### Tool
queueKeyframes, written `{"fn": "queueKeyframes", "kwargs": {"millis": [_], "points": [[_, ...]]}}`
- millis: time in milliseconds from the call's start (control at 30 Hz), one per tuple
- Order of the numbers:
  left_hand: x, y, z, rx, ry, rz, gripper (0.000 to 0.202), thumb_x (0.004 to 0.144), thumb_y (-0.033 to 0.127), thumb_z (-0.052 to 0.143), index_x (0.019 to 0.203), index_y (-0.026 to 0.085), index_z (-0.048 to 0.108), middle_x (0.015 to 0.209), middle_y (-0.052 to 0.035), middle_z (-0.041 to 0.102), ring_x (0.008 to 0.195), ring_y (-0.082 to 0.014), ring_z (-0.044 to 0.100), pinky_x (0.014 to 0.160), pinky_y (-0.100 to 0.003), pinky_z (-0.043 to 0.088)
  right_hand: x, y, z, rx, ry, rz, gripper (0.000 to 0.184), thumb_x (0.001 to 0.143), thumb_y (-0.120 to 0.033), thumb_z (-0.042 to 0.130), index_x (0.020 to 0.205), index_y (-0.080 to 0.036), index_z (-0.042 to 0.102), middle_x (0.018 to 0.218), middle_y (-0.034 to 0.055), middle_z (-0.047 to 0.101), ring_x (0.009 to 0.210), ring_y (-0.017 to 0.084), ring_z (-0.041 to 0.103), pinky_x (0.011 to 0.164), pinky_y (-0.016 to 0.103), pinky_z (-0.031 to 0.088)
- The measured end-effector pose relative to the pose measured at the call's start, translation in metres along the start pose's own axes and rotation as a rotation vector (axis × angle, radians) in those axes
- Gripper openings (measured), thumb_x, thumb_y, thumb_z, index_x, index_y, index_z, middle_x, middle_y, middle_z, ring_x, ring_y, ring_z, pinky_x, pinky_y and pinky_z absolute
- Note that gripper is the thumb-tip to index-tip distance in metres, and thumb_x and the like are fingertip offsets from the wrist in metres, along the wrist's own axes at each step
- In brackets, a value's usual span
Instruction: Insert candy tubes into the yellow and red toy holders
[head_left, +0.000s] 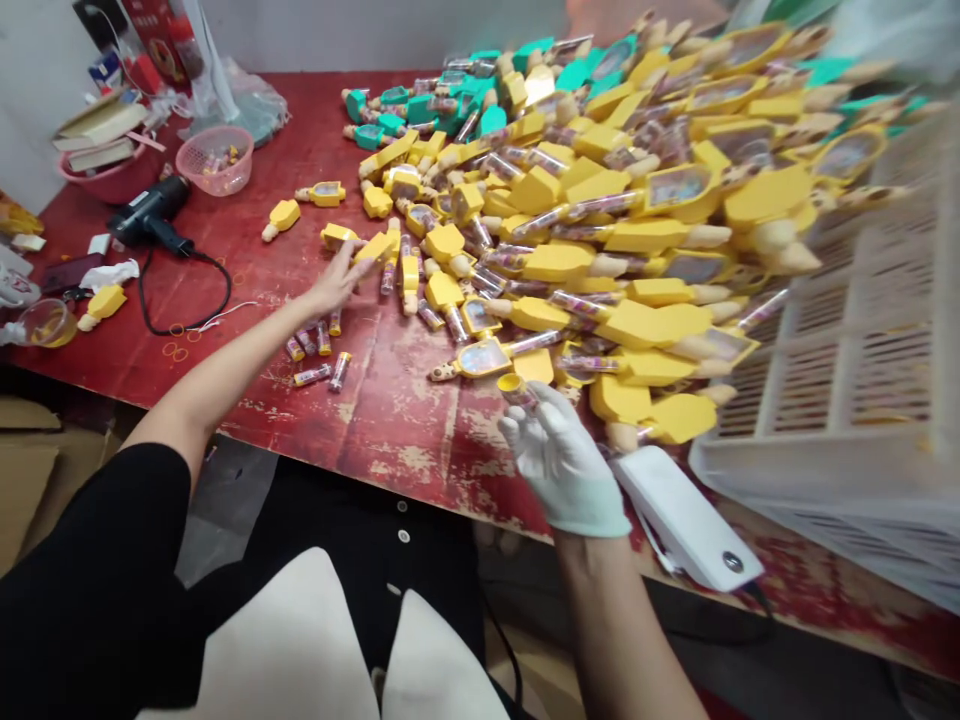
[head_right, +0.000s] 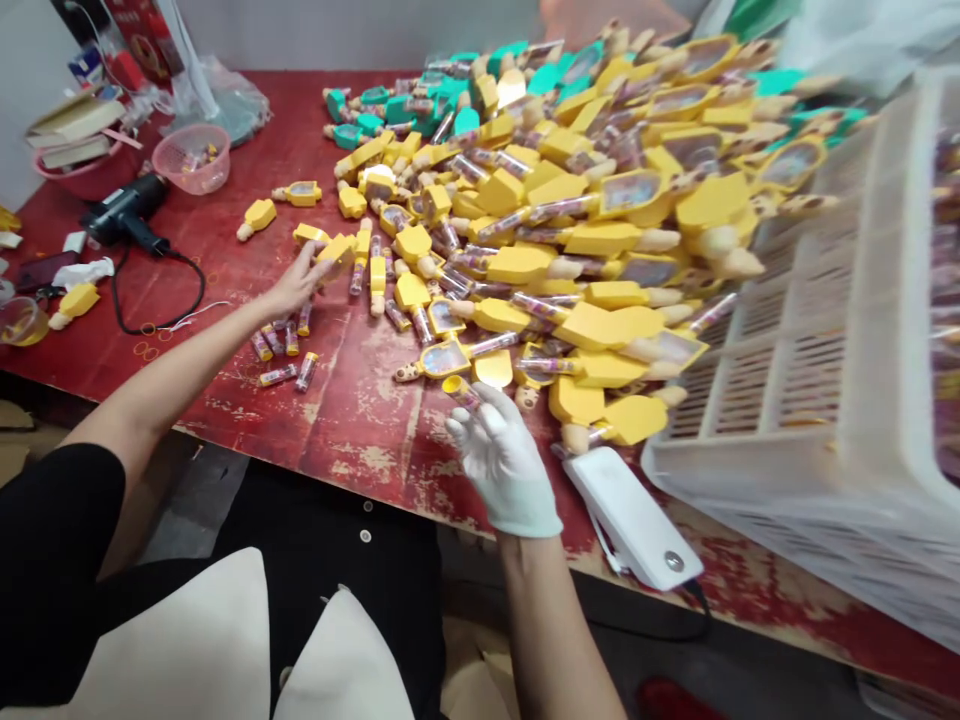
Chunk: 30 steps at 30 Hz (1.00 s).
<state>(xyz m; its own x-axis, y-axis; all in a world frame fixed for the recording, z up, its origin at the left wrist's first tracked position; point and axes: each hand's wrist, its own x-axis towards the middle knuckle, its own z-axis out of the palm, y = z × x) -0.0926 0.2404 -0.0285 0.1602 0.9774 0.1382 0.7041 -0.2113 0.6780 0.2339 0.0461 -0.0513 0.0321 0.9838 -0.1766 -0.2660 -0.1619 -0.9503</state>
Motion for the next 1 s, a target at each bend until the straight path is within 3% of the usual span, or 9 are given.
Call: {"fn": "queueKeyframes", "kwargs": {"millis": [100, 167, 233, 300, 400, 567, 700, 833, 1000], "points": [[-0.079, 0.050, 0.025, -0.426, -0.184, -0.072, 0.041, 0.106, 0.046, 0.036, 0.135, 0.022, 0.053, 0.112, -0.0100, 0.065, 0.086, -0.0180, 0.064, 0.076, -0.033, 0.054, -0.014, -0.012, 0.000, -0.119, 0.058, -0.092, 0.035, 0.082, -0.046, 0.075, 0.109, -0.028, 0.060, 0.087, -0.0011, 0.059, 0.072, 0.014, 0.064, 0.074, 0.034, 0.057], [-0.135, 0.079, 0.043, -0.625, -0.380, -0.155, 0.045, 0.098, 0.054, 0.054, 0.129, 0.021, 0.057, 0.096, -0.0049, 0.064, 0.069, -0.0128, 0.059, 0.064, -0.028, 0.051, -0.026, -0.026, 0.003, -0.306, 0.081, -0.198, 0.035, 0.084, -0.044, 0.075, 0.111, -0.027, 0.061, 0.091, 0.0015, 0.064, 0.074, 0.018, 0.066, 0.076, 0.038, 0.057], [-0.181, 0.101, 0.054, -0.801, -0.475, -0.242, 0.055, 0.086, 0.060, 0.068, 0.122, 0.019, 0.061, 0.087, -0.0001, 0.061, 0.062, -0.0082, 0.055, 0.059, -0.023, 0.047, -0.038, -0.042, 0.007, -0.541, 0.017, -0.334, 0.031, 0.087, -0.043, 0.073, 0.110, -0.025, 0.063, 0.097, 0.0056, 0.068, 0.082, 0.022, 0.069, 0.079, 0.040, 0.058], [-0.212, 0.113, 0.058, -0.921, -0.521, -0.325, 0.060, 0.080, 0.064, 0.072, 0.116, 0.017, 0.062, 0.082, 0.0027, 0.059, 0.059, -0.0061, 0.054, 0.055, -0.020, 0.043, -0.047, -0.055, 0.008, -0.777, -0.166, -0.459, 0.025, 0.089, -0.039, 0.071, 0.108, -0.024, 0.065, 0.101, 0.0074, 0.070, 0.088, 0.024, 0.070, 0.081, 0.039, 0.057], [-0.234, 0.118, 0.052, -0.984, -0.633, -0.421, 0.061, 0.079, 0.065, 0.073, 0.111, 0.015, 0.061, 0.070, 0.0057, 0.057, 0.048, -0.0050, 0.052, 0.046, -0.018, 0.037, -0.060, -0.062, 0.004, -1.049, -0.401, -0.624, 0.020, 0.094, -0.031, 0.066, 0.113, -0.024, 0.066, 0.101, 0.0077, 0.071, 0.090, 0.023, 0.069, 0.082, 0.036, 0.056], [-0.255, 0.119, 0.038, -1.001, -0.841, -0.468, 0.058, 0.078, 0.063, 0.076, 0.107, 0.015, 0.062, 0.070, 0.0045, 0.059, 0.045, -0.0042, 0.046, 0.041, -0.019, 0.032, -0.086, -0.051, -0.002, -1.203, -0.591, -0.751, 0.027, 0.103, -0.037, 0.049, 0.122, -0.021, 0.062, 0.091, 0.0079, 0.068, 0.075, 0.020, 0.066, 0.064, 0.031, 0.050], [-0.271, 0.121, 0.034, -0.877, -0.989, -0.498, 0.054, 0.074, 0.061, 0.080, 0.097, 0.015, 0.063, 0.072, 0.0039, 0.058, 0.056, -0.0066, 0.050, 0.050, -0.020, 0.038, -0.114, -0.053, 0.004, -1.450, -0.676, -0.868, 0.031, 0.106, -0.036, 0.040, 0.110, -0.019, 0.065, 0.072, 0.0046, 0.061, 0.053, 0.017, 0.052, 0.050, 0.033, 0.030], [-0.287, 0.121, 0.033, -0.773, -1.147, -0.533, 0.048, 0.072, 0.057, 0.082, 0.088, 0.014, 0.064, 0.082, 0.0005, 0.065, 0.071, -0.0100, 0.056, 0.065, -0.023, 0.043, -0.142, -0.055, 0.012, -1.503, -0.820, -0.971, 0.028, 0.104, -0.020, 0.039, 0.100, -0.016, 0.066, 0.065, 0.0024, 0.055, 0.052, 0.016, 0.048, 0.052, 0.034, 0.027], [-0.310, 0.117, 0.035, -0.708, -1.269, -0.512, 0.043, 0.071, 0.054, 0.083, 0.081, 0.016, 0.063, 0.077, 0.0010, 0.066, 0.071, -0.0111, 0.057, 0.063, -0.022, 0.041, -0.172, -0.036, 0.010, -1.336, -0.903, -0.811, 0.036, 0.108, -0.024, 0.030, 0.097, -0.014, 0.063, 0.065, 0.0016, 0.056, 0.049, 0.013, 0.047, 0.049, 0.031, 0.029]]}}
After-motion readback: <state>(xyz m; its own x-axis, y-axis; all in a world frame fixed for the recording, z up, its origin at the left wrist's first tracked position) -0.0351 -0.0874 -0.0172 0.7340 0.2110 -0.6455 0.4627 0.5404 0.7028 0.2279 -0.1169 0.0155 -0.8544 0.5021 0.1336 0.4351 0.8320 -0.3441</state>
